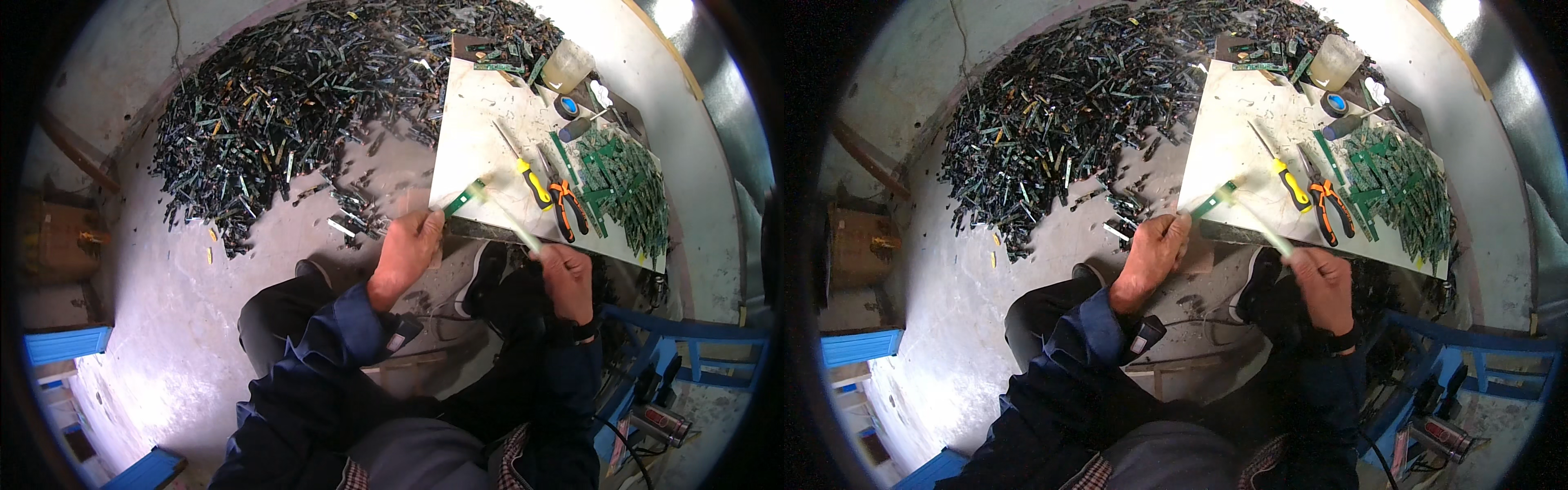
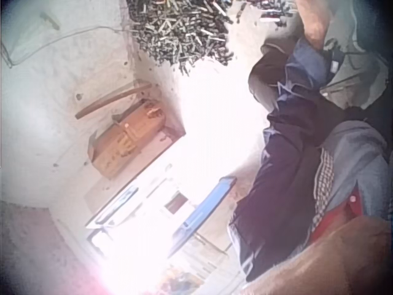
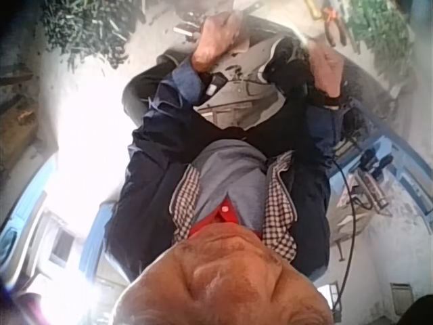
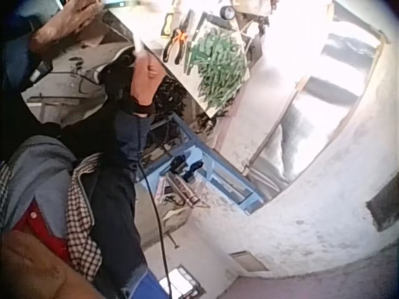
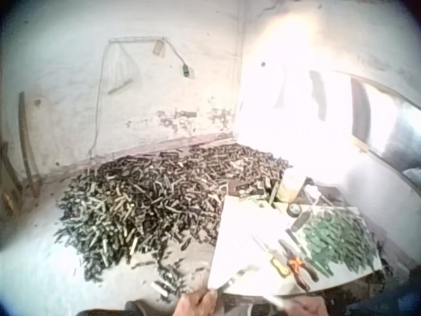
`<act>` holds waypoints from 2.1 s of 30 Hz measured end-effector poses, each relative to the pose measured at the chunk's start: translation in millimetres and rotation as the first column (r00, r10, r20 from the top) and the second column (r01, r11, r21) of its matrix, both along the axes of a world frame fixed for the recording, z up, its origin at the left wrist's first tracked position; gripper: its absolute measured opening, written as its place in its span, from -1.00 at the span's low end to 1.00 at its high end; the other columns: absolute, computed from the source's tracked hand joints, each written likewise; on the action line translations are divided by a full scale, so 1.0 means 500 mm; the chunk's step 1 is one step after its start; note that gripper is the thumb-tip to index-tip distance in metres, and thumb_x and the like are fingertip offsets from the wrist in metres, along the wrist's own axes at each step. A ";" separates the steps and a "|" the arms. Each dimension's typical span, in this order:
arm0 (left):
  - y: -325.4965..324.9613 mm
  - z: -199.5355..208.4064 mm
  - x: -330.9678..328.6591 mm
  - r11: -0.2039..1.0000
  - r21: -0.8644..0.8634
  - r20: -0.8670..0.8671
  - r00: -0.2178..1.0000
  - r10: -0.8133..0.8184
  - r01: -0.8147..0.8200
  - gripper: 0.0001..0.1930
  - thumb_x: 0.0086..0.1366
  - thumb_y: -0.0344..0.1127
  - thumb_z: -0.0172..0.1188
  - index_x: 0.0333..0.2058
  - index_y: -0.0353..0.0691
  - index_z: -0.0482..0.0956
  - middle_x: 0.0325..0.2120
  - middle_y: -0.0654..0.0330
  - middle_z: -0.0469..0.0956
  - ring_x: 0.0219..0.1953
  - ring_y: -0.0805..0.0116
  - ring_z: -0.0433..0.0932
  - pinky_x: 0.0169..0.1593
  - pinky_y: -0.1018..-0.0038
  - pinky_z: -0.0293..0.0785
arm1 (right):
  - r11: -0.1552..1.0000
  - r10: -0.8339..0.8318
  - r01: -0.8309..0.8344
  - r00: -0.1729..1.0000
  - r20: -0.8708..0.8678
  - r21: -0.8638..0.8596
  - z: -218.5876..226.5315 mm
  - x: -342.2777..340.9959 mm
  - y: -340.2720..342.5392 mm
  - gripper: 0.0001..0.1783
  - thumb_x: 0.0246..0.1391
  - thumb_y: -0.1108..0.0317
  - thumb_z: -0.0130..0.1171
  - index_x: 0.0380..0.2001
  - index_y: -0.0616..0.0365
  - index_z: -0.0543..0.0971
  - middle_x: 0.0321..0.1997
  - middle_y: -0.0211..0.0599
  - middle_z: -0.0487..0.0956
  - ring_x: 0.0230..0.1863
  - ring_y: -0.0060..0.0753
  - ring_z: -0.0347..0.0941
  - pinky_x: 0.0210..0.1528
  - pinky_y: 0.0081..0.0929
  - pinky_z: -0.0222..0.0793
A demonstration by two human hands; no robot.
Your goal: The person sits on the floor and disassembles green circuit boards using pliers and a screwdriver. They use the pliers to pull off metal components and the screwdriver to pry parts loose, dropping the separated pieces onto a pile on the floor.
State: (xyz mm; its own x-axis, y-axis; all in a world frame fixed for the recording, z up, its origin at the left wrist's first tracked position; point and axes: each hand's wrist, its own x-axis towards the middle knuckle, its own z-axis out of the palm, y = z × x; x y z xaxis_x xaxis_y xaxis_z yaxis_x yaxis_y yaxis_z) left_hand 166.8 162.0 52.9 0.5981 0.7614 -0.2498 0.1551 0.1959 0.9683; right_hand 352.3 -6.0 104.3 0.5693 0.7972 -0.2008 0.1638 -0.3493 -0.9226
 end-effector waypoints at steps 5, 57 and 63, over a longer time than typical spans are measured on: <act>-0.001 -0.001 0.001 1.000 -0.024 0.031 0.999 0.010 -0.010 -0.59 0.40 -0.14 -0.03 -0.57 -0.31 0.39 -0.72 0.33 0.32 -0.71 0.58 0.24 -0.64 0.55 0.18 | 1.000 -0.006 0.005 0.998 0.062 0.018 -0.011 0.000 0.005 -0.69 0.20 0.26 0.09 -0.42 0.33 0.61 -0.65 -0.59 0.36 -0.55 -0.78 0.16 -0.51 -0.68 0.05; -0.024 0.041 -0.005 0.917 -0.265 0.190 0.948 -0.254 0.299 -0.53 0.41 0.07 -0.14 -0.40 -0.27 0.43 -0.61 0.30 0.34 -0.62 0.51 0.26 -0.57 0.57 0.18 | 0.946 -0.084 0.264 0.756 -0.649 0.185 -0.034 -0.146 0.151 -0.80 0.18 0.23 0.14 -0.42 0.12 0.49 -0.60 -0.52 0.45 -0.76 -0.78 0.16 -0.77 -0.74 0.01; -0.027 0.041 -0.001 0.947 -0.241 0.127 0.974 -0.188 0.214 -0.58 0.40 0.02 -0.06 -0.43 -0.25 0.45 -0.64 0.32 0.31 -0.66 0.55 0.25 -0.62 0.59 0.15 | 0.867 -0.051 0.035 0.999 0.018 0.498 -0.092 -0.141 0.154 -0.75 0.19 0.18 0.13 -0.43 0.13 0.51 -0.62 -0.55 0.41 -0.72 -0.77 0.16 -0.71 -0.71 0.05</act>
